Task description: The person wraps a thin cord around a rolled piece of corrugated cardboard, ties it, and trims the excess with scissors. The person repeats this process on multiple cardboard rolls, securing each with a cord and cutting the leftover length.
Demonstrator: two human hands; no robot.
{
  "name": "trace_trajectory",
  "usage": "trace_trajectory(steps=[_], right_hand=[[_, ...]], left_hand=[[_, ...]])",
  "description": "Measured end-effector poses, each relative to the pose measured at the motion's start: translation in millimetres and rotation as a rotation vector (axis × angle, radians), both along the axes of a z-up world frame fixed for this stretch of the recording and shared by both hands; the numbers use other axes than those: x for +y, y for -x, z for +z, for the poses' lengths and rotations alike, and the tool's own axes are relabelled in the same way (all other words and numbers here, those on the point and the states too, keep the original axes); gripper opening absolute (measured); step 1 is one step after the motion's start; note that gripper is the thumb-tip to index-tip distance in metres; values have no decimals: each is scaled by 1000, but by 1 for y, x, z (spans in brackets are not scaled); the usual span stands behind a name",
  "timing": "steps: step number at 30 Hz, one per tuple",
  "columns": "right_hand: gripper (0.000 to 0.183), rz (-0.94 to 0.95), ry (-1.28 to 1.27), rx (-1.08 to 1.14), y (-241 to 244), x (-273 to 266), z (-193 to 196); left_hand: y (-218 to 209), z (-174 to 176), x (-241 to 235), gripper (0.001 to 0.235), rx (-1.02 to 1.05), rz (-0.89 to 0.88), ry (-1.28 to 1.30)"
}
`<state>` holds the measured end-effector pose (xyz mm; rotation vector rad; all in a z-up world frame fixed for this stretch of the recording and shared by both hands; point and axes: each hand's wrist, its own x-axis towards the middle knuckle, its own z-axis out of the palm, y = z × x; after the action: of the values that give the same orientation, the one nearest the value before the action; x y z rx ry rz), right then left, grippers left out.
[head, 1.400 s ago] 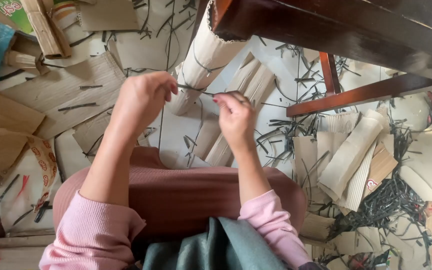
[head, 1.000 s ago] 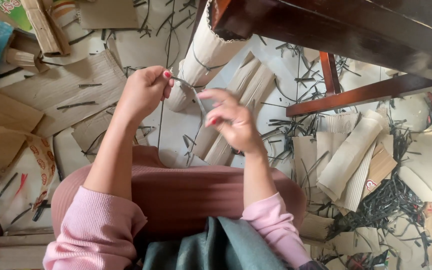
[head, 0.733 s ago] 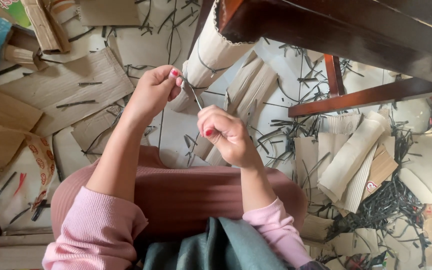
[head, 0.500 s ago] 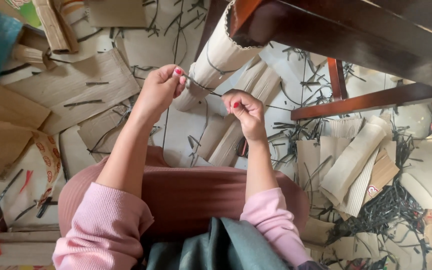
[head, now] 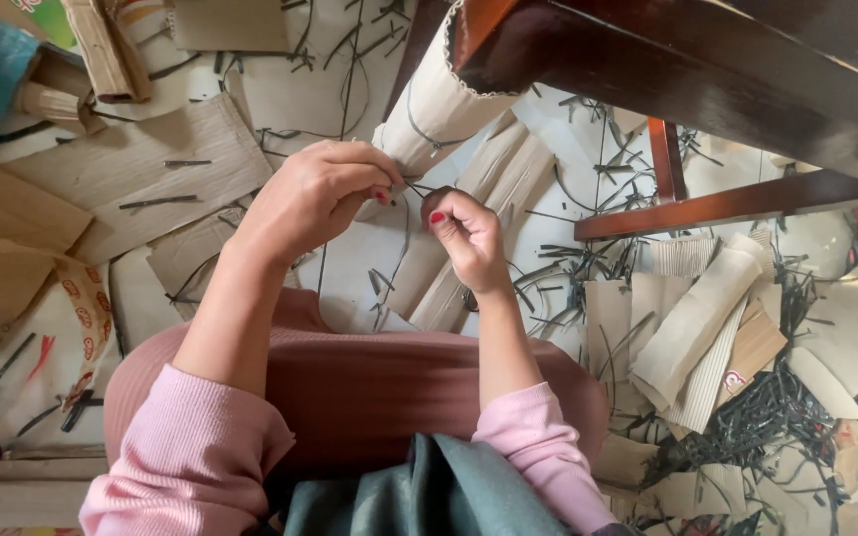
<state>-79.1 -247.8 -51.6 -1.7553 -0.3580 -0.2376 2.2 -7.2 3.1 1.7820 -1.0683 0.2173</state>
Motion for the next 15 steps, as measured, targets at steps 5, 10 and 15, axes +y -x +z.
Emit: trace_trajectory(steps=[5, 10, 15], right_hand=[[31, 28, 14, -26, 6, 19, 46], [29, 70, -2, -102, 14, 39, 71], [22, 46, 107, -239, 19, 61, 67]], left_hand=[[-3, -16, -7, 15, 95, -39, 10], [1, 2, 0, 8, 97, -108, 19], [-4, -29, -8, 11, -63, -39, 33]])
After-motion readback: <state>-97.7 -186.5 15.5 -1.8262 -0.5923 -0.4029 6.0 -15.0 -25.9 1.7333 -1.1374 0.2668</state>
